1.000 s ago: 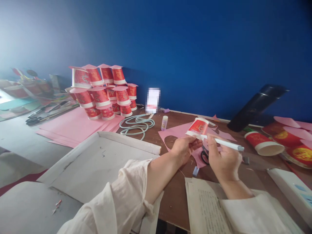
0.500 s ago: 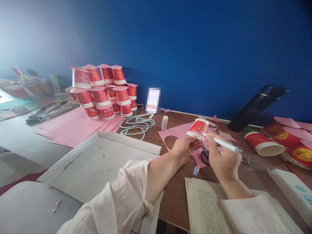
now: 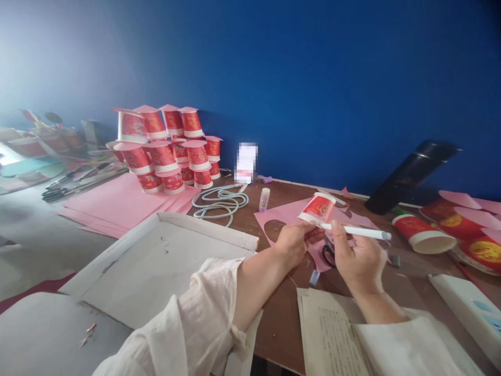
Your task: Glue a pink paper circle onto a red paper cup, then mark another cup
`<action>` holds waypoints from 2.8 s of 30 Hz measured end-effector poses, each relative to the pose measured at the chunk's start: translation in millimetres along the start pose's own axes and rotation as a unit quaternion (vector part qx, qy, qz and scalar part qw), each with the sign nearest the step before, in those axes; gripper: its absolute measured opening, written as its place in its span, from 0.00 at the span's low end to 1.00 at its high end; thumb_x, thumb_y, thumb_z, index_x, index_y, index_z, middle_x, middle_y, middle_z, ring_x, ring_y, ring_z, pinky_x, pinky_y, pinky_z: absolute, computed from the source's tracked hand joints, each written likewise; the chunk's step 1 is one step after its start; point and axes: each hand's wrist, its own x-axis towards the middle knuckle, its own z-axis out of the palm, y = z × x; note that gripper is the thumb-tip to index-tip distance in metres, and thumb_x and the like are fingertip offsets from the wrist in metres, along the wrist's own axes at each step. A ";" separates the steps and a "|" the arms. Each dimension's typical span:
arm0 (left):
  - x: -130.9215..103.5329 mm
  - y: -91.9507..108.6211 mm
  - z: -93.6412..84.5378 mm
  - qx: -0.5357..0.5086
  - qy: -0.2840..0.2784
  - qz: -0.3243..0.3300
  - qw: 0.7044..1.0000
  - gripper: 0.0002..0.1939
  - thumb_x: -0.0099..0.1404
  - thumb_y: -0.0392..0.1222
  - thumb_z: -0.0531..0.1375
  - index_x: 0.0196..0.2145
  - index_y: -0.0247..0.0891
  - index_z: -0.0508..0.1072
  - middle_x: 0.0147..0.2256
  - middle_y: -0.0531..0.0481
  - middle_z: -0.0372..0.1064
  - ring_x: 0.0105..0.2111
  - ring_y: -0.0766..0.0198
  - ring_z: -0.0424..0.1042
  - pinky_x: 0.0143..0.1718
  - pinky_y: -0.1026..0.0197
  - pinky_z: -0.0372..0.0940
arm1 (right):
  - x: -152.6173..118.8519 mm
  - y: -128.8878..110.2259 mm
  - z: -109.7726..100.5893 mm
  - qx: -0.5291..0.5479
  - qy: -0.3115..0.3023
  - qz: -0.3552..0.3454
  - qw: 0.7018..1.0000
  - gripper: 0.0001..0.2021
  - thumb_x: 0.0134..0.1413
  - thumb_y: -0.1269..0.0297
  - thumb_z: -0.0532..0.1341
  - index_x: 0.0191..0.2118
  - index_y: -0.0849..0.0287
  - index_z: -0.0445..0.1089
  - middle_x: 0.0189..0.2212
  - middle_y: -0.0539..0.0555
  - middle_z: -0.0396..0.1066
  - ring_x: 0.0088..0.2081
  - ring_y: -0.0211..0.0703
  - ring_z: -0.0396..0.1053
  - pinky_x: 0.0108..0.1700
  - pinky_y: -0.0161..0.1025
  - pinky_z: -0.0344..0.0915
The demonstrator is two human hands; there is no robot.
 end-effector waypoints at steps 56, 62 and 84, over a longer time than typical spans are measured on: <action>11.8 -14.1 -23.5 0.505 -0.050 0.268 0.819 0.12 0.62 0.40 0.57 0.22 0.38 0.71 0.30 0.49 0.71 0.36 0.62 0.70 0.41 0.62 0.64 | 2.2 -3.0 -2.6 0.057 -0.004 0.008 0.998 0.19 0.64 0.52 0.55 0.39 0.60 0.77 0.31 0.58 0.79 0.35 0.48 0.77 0.36 0.39 0.68; 10.1 -10.5 -24.0 0.544 -0.041 0.281 0.789 0.12 0.63 0.41 0.56 0.23 0.39 0.71 0.32 0.49 0.70 0.35 0.63 0.69 0.40 0.62 0.63 | 1.4 -2.9 -2.8 0.056 -0.007 0.013 0.998 0.19 0.63 0.51 0.55 0.37 0.60 0.77 0.28 0.56 0.79 0.33 0.47 0.77 0.33 0.38 0.66; 11.7 -10.0 -26.8 0.557 -0.050 0.306 0.770 0.11 0.63 0.38 0.54 0.23 0.40 0.71 0.37 0.47 0.74 0.37 0.60 0.72 0.43 0.61 0.64 | 1.0 -0.8 -0.7 0.073 -0.026 -0.002 0.997 0.19 0.63 0.51 0.55 0.38 0.60 0.77 0.27 0.56 0.78 0.33 0.48 0.77 0.35 0.40 0.68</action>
